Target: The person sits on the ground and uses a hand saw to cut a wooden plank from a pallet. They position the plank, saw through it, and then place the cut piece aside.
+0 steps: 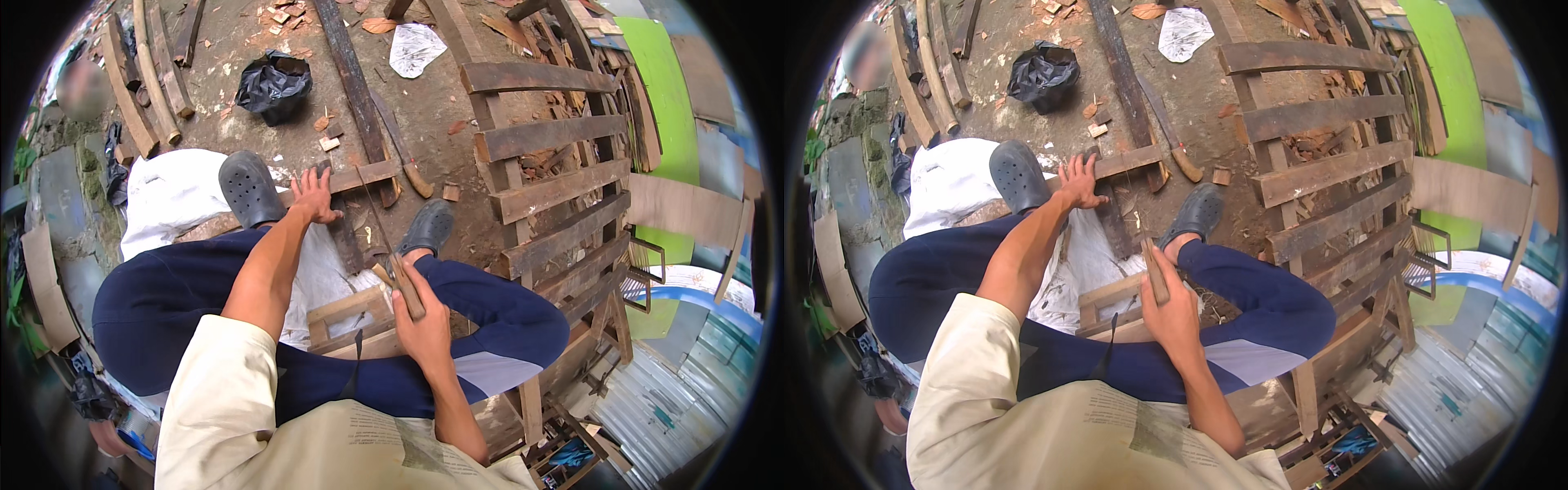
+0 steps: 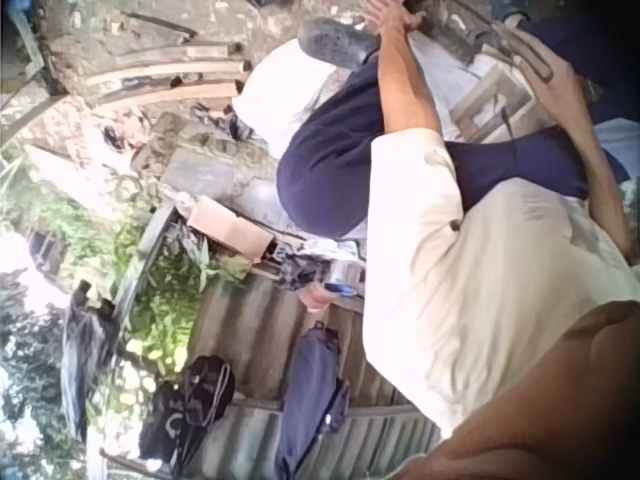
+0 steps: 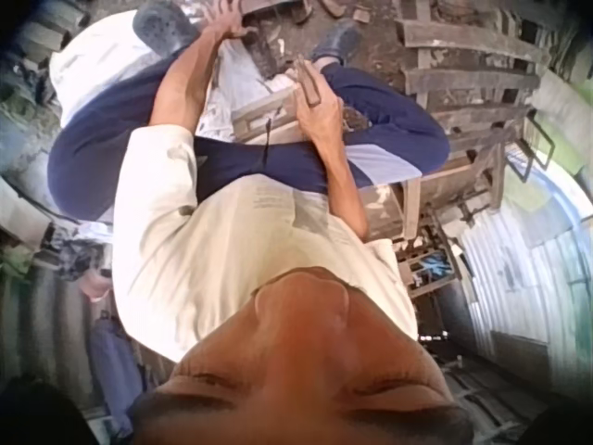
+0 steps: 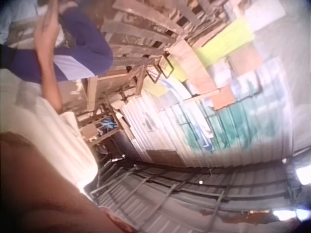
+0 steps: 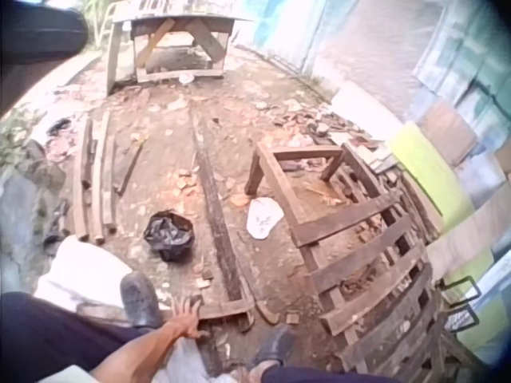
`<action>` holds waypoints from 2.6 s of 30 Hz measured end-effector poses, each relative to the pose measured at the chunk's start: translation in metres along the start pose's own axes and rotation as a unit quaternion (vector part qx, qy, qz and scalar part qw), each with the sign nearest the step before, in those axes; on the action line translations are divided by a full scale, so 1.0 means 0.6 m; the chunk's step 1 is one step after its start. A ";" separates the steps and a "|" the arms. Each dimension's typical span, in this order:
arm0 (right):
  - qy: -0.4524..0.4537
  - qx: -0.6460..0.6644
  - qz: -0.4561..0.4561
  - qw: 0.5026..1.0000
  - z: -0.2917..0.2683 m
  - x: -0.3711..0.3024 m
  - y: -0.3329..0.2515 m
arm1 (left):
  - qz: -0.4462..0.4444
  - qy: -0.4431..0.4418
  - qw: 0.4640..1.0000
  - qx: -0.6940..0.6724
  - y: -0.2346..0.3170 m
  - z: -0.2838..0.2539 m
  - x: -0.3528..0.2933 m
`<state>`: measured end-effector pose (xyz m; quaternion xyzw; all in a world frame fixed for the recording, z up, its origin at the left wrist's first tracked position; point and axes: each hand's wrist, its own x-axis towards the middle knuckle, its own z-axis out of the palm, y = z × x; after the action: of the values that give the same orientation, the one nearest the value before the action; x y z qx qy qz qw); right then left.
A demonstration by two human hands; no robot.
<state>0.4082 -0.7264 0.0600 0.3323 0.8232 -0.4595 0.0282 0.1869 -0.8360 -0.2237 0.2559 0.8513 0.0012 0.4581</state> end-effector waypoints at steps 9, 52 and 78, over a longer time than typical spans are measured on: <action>0.001 0.029 -0.012 1.000 0.015 -0.023 0.050 | 0.011 0.000 1.000 -0.009 -0.002 -0.006 -0.005; 0.101 0.231 0.148 0.956 -0.138 -0.071 0.007 | 0.274 0.212 0.925 0.154 0.084 0.056 -0.005; 0.002 0.088 0.010 0.996 -0.058 -0.037 0.038 | 0.111 0.155 0.977 0.092 -0.011 -0.009 -0.040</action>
<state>0.4476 -0.7027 0.0708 0.3428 0.7761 -0.5293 0.0017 0.1907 -0.8512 -0.2035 0.3865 0.8746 0.0137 0.2925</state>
